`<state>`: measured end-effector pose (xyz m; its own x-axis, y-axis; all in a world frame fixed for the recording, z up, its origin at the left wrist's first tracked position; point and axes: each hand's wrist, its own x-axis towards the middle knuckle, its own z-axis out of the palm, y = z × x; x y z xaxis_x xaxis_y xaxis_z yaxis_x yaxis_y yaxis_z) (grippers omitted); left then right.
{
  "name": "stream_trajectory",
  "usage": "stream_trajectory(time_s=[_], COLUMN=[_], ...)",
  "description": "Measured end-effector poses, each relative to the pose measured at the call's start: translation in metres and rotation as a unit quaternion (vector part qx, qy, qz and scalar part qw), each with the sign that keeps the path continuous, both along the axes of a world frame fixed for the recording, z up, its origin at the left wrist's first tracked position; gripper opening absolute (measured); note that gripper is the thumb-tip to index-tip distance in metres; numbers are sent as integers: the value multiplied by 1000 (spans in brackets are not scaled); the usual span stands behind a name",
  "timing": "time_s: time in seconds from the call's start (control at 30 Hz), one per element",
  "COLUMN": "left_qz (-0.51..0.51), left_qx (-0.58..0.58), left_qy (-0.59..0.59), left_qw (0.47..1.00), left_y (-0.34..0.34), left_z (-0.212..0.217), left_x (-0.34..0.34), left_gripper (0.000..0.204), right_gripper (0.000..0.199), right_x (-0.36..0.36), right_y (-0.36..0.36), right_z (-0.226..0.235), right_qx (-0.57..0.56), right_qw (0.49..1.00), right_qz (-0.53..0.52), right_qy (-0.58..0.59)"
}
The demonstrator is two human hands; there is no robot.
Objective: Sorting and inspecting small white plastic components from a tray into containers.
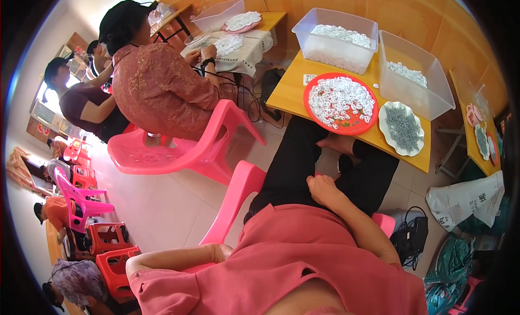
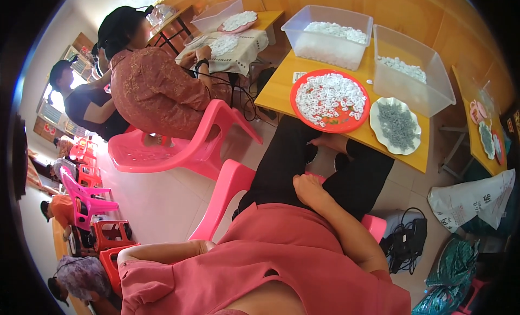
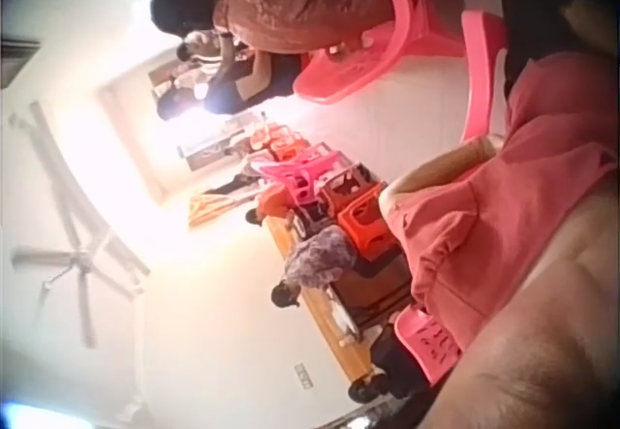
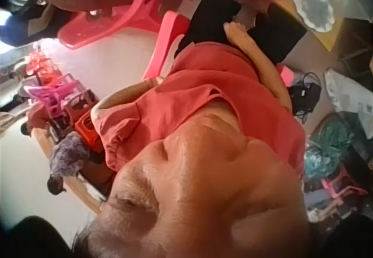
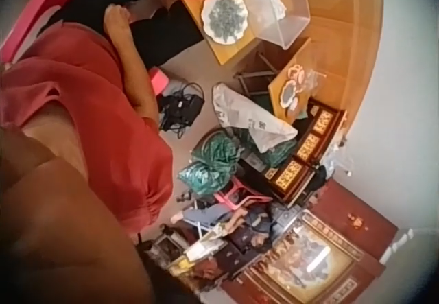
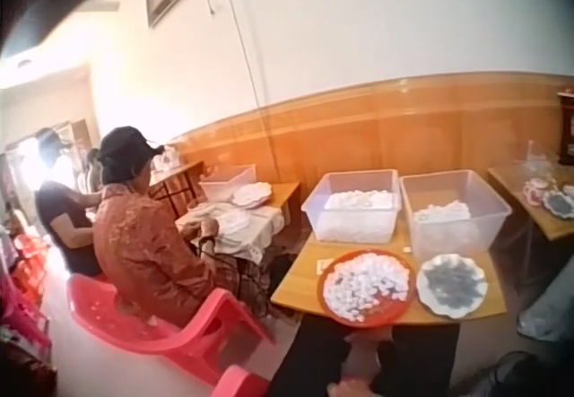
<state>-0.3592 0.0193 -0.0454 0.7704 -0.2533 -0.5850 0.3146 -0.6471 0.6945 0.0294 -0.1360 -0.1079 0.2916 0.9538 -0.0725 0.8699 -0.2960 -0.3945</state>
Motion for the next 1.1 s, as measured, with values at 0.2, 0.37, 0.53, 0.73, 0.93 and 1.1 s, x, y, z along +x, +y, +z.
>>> stream_trajectory(time_s=[0.2, 0.37, 0.53, 0.73, 0.93, 1.1], left_qz=[-152, -12, 15, 120, 239, 336], left_qx=[169, 578, 635, 585, 521, 471], left_qy=[-120, -250, -74, -67, -52, -29], left_qw=[966, 777, 768, 799, 817, 815], left_y=[45, 134, 110, 118, 100, 80], left_z=[29, 76, 55, 27, -30, -68], left_x=[-7, -144, -301, -259, -210, -169], left_gripper=[37, 37, 38, 35, 33, 31], right_gripper=[14, 14, 16, 17, 16, 17], right_x=[7, 16, 21, 22, 20, 27], right_y=[-6, -11, -22, -24, -19, -26], right_z=[0, -7, -20, -28, -32, -31], right_qx=[13, 25, 51, 62, 77, 86], right_qw=[1000, 999, 999, 998, 996, 995], right_qz=[-16, -18, -12, -10, -9, -15], right_qy=[11, 19, 4, -6, -44, -47])
